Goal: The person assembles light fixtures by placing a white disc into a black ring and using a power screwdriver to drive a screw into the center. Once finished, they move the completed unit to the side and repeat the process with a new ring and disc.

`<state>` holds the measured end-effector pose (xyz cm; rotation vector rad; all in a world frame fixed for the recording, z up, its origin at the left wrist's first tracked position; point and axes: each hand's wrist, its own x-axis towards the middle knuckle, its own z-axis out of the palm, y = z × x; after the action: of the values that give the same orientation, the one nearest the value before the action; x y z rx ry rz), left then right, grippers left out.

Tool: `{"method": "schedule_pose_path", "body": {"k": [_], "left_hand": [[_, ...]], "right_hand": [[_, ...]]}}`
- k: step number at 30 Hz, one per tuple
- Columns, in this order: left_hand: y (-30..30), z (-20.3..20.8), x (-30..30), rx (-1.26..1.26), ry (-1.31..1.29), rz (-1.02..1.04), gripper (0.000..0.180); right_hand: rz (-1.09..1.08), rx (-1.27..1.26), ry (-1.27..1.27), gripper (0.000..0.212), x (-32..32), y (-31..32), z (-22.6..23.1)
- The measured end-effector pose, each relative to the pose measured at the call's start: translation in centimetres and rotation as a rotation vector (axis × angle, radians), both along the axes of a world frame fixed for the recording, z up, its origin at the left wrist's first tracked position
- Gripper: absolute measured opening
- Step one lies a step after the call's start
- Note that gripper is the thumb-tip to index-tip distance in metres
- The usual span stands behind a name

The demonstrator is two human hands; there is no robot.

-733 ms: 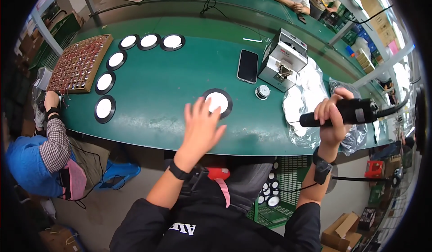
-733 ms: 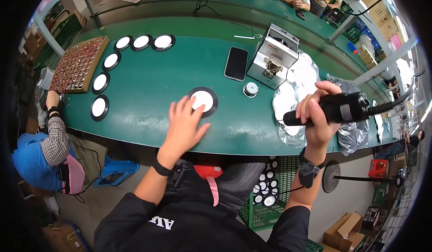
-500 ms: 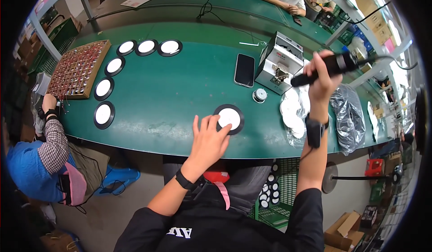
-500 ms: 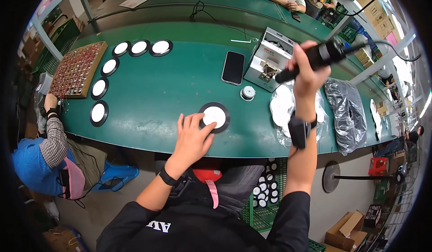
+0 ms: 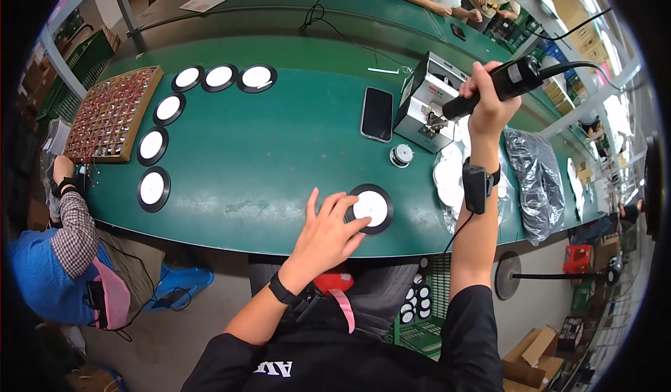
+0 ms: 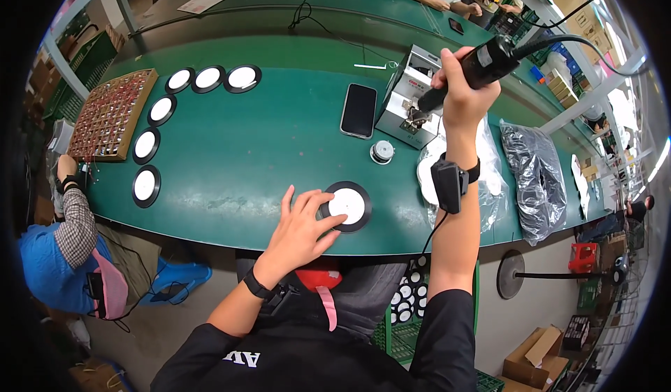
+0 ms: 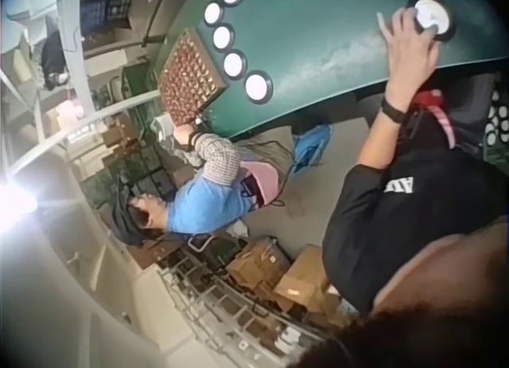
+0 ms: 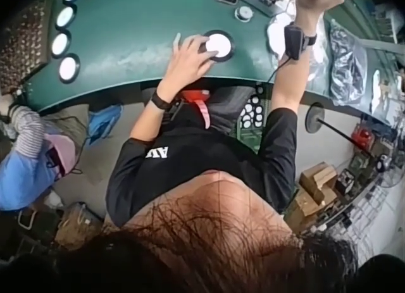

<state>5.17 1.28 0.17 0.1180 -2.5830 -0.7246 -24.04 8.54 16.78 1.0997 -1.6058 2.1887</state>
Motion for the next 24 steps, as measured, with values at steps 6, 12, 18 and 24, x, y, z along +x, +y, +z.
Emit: {"method": "schedule_pose_path", "body": {"k": [6, 12, 18, 24], "left_hand": [[0.1, 0.1, -0.3, 0.018, -0.004, 0.003, 0.03], [-0.3, 0.3, -0.4, 0.037, -0.012, 0.009, 0.032], [-0.1, 0.6, -0.3, 0.04, -0.038, -0.001, 0.034], [-0.2, 0.6, -0.2, 0.044, -0.031, 0.002, 0.034]], "right_hand": [[0.01, 0.062, -0.042, 0.015, -1.6, -0.5, -1.3], [0.268, 0.001, -0.191, 0.016, 5.4, 2.8, -1.7], [0.262, 0.046, -0.171, 0.02, 12.1, 6.0, -5.3], [0.322, 0.055, -0.19, 0.022, 14.2, 7.4, -7.1]]}}
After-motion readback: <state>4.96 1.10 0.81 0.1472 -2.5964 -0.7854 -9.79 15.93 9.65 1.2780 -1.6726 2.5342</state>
